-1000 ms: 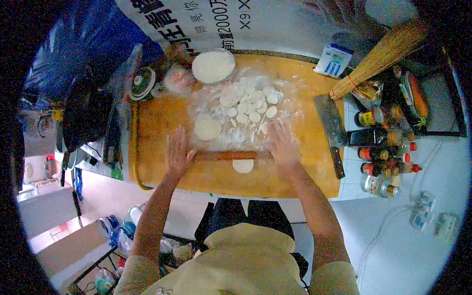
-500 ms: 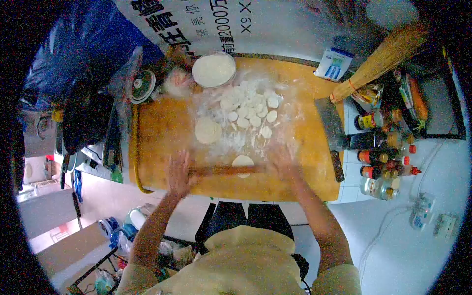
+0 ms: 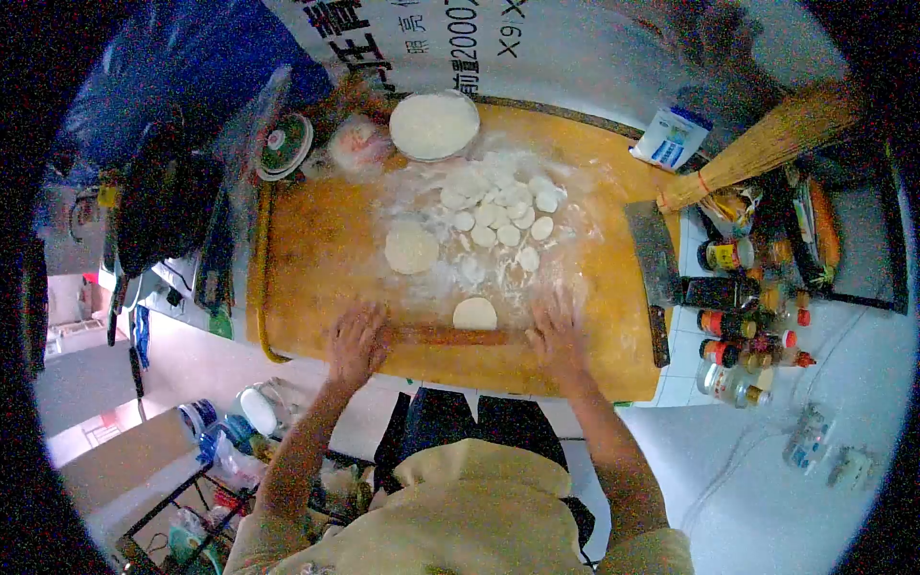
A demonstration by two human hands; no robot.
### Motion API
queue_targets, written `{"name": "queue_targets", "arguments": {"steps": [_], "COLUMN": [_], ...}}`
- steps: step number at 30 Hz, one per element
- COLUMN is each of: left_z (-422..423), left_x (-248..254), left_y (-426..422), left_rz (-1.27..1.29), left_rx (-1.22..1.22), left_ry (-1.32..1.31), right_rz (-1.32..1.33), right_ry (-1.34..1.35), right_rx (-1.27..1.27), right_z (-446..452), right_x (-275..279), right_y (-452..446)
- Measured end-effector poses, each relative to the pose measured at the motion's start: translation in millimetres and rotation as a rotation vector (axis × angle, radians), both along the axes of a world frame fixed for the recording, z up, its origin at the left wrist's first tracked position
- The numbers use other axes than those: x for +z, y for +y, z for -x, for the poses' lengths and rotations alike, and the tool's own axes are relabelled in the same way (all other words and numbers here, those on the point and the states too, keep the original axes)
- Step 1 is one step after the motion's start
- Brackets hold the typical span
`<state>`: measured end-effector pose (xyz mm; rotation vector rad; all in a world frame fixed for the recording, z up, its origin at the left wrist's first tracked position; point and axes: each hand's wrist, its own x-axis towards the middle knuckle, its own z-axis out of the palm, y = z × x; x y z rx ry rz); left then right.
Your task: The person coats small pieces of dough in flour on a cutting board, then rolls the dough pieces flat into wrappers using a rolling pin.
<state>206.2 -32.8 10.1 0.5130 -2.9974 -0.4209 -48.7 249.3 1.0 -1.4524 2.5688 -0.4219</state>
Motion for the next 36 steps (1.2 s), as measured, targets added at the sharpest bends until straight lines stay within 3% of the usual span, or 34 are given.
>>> {"name": "queue_targets", "arguments": {"steps": [2, 4, 8, 14, 17, 22, 26, 28, 29, 31, 32, 34, 36], "left_z": [-16.8, -18.9, -15.4, -27.3, -34.0, -41.9, -40.8, -41.1, -41.7, -45.1, -46.4, -45.2, -44.0], "left_x": [-3.6, 1.5, 16.5, 15.0, 12.6, 15.3, 16.2, 15.3, 15.0, 15.9, 16.5, 21.6, 22.8], "left_y": [17.1, 29.7, 41.9, 50.1, 57.0, 60.5, 58.0, 56.0, 54.9, 55.1, 55.5, 56.4, 57.0], "left_rz": [-0.036, -0.13, -0.111, -0.068, -0.082, -0.1, -0.095, -0.088, -0.083, -0.093, -0.106, -0.11, -0.116], "left_rx": [0.013, 0.175, 0.217, 0.242, 0.31, 0.328, 0.314, 0.306, 0.3, 0.312, 0.325, 0.335, 0.338], "left_ry": [0.038, 0.142, 0.176, 0.184, 0.207, 0.174, 0.177, 0.214, 0.247, 0.223, 0.195, 0.194, 0.189], "right_rz": [-0.012, 0.207, 0.238, -0.166, -0.028, 0.307, 0.385, 0.492, 0.494, 0.086, 0.087, 0.07, 0.096], "right_ry": [0.024, -0.321, -0.414, -0.656, -0.609, -0.978, -1.157, -0.799, -0.797, -0.01, -0.01, 0.27, 0.165], "right_rx": [-0.007, -0.192, -0.221, -0.226, -0.198, -0.279, -0.383, -0.303, -0.303, -0.395, -0.393, -0.274, -0.273], "right_z": [-15.0, -30.7, -32.3, -11.9, -9.0, -14.1, -12.5, -6.1, -0.9, 15.7, 19.1, 21.2, 28.6], "right_x": [3.9, 9.6, 9.2, 6.2, 6.9, 17.0, 31.7, 27.4, 27.3, 34.1, 36.8, 41.5, 23.9], "right_y": [-2.4, -19.6, -72.8, -100.0, -98.5, -146.6, -188.3, -197.2, -195.1, -186.3, -180.9, -168.6, -167.6]}}
